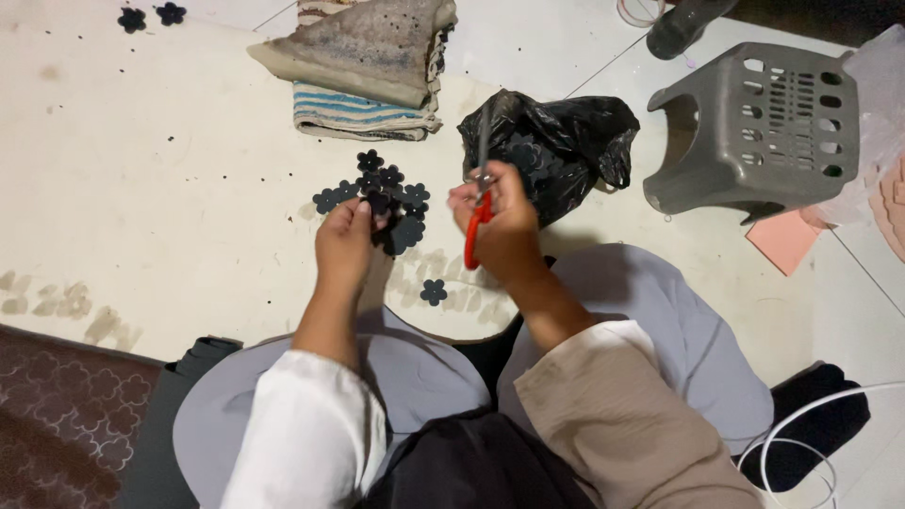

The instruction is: The person sits on the floor and uses red-handled scissors to trim small black flower-shaped foam pieces. They hold each piece in the left hand and cut with the right hand, placing the finished pieces into a black plastic bag.

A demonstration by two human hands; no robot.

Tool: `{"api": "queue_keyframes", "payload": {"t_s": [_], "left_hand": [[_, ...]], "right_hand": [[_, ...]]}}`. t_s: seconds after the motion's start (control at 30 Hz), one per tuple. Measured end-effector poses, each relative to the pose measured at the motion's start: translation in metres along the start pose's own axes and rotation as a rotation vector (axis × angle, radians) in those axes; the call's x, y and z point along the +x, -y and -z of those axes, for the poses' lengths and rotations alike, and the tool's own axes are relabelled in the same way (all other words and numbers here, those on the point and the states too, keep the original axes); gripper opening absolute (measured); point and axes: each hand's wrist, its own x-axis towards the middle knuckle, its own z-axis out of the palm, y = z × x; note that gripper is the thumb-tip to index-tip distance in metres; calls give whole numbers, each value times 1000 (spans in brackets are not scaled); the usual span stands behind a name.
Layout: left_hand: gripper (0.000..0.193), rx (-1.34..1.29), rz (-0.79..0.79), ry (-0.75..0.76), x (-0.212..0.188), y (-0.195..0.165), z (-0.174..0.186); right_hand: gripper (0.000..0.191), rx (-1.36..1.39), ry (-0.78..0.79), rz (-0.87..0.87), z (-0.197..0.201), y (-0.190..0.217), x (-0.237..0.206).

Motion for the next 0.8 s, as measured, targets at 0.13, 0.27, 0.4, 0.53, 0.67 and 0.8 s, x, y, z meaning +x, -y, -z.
{"api": "queue_keyframes", "payload": {"t_s": [0.13, 0.27, 0.4, 0.53, 0.67, 0.8], "left_hand": [[23, -123, 166, 121, -22, -12, 18], [22, -121, 130, 191, -43, -28, 17], [30, -332, 162, 213, -49, -35, 9], [33, -529, 118, 354, -43, -20, 5], [29, -125, 185, 136, -34, 0, 5], [26, -299, 193, 160, -31, -1, 12]], "right_hand": [[48, 94, 101, -174, -22, 2, -8], [47, 158, 190, -153, -39, 0, -13], [41, 59, 177, -166, -40, -3, -19], [40, 113, 183, -169, -37, -6, -17], [41, 68, 145, -142, -33, -3, -7], [42, 76, 66, -278, -33, 6, -5]]}}
